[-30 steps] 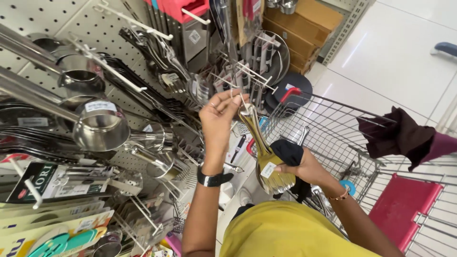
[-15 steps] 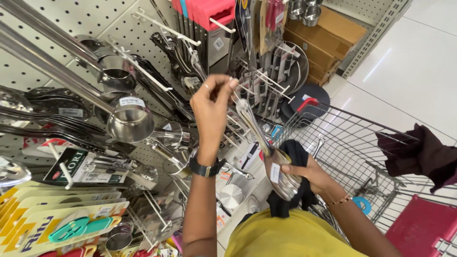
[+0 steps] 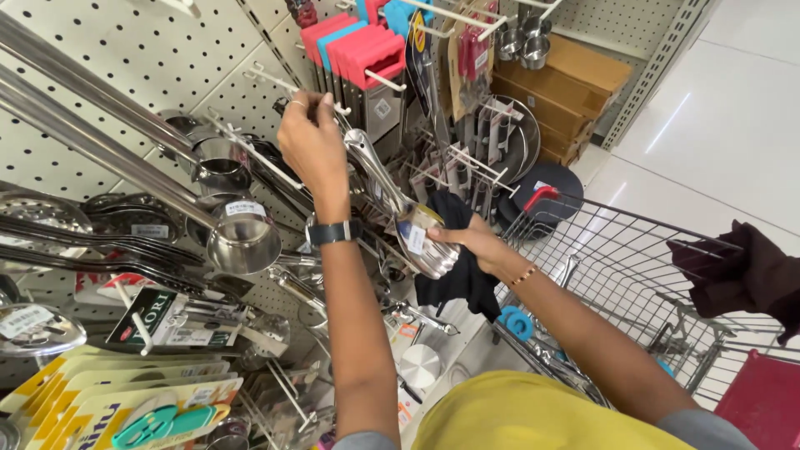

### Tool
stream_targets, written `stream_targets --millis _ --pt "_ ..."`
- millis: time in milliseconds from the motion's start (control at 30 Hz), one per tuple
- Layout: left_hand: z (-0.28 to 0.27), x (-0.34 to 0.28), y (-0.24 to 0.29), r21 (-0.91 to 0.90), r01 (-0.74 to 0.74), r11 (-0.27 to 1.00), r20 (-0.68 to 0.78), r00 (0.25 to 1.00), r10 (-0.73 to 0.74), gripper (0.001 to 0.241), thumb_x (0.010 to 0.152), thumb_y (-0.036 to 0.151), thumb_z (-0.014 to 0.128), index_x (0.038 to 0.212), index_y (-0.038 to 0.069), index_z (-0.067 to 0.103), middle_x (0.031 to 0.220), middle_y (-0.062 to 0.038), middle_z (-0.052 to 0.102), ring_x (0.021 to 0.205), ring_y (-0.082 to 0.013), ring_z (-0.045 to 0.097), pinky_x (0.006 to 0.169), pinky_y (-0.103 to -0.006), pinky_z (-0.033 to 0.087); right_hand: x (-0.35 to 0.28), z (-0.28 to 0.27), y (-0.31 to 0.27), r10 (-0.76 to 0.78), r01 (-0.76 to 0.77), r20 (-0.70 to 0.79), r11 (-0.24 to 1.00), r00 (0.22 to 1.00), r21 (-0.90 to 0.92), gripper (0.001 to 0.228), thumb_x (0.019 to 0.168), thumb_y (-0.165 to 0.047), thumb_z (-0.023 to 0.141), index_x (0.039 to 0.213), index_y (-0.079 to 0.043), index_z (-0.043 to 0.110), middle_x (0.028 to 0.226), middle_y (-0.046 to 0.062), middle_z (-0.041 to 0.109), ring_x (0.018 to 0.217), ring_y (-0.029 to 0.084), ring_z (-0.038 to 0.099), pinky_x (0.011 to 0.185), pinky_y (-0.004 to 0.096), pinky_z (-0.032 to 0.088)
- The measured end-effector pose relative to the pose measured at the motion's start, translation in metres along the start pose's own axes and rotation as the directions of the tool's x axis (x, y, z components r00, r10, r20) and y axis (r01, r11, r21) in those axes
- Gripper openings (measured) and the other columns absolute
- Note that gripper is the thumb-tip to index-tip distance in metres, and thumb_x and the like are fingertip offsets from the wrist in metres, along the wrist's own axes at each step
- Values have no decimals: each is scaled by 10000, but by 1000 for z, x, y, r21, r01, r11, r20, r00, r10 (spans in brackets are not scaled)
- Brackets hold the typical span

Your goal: Selecting and picking various stainless steel kitchen utensils from store shelves and placing them into a shopping cart.

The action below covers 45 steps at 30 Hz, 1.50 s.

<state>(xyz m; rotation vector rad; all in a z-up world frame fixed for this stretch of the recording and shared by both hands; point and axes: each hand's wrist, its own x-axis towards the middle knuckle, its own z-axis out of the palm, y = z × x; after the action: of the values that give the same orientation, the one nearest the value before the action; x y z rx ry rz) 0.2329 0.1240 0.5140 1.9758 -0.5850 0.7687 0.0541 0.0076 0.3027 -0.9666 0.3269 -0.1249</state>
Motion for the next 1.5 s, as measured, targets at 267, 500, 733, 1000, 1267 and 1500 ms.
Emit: stream_targets --millis 267,500,733,1000,1267,1500 --pt "13 5 -19 11 75 997 -52 996 -74 130 887 192 760 878 64 734 799 -133 759 735 -352 727 652 -444 524 30 -5 40 -88 84 -23 988 996 -129 526 819 -177 850 1277 -14 650 1184 58 736 1060 120 694 963 270 533" --pt "25 13 -37 15 59 998 -40 997 -59 136 900 225 760 903 90 747 809 -117 768 750 -342 725 651 -449 517 22 -18 54 5 -1 -123 999 992 36 495 791 -98 831 1242 -11 645 1127 58 738 987 160 718 888 332 603" --pt "36 8 -54 -51 73 996 -13 997 -74 179 910 264 740 966 97 771 836 -59 796 727 -258 754 686 -405 547 -19 -61 56 72 -43 -270 993 960 110 385 830 -74 826 1166 15 659 1047 93 723 890 206 723 799 365 624" --pt "49 -107 -26 -147 -17 989 -38 999 12 408 1159 275 549 1511 94 453 1458 -125 454 1240 -245 614 983 -360 594 -132 -121 17 -8 124 -378 951 926 283 255 899 -97 765 1105 -41 625 952 103 708 822 204 706 757 356 611" --pt "145 -353 -29 -208 112 972 850 513 123 286 1030 249 621 1208 35 687 1143 -217 711 1063 -410 679 902 -472 536 -243 -212 15 -36 155 -737 983 675 94 292 910 -58 767 1161 -3 628 1013 100 710 880 205 706 808 342 610" --pt "237 -491 -33 44 -3 999 949 -313 -42 274 963 211 625 1103 -13 698 1083 -268 717 1025 -402 729 901 -486 564 -256 -271 96 23 111 -926 991 378 70 554 802 31 806 1312 -8 593 1185 80 710 1037 204 707 898 342 611"
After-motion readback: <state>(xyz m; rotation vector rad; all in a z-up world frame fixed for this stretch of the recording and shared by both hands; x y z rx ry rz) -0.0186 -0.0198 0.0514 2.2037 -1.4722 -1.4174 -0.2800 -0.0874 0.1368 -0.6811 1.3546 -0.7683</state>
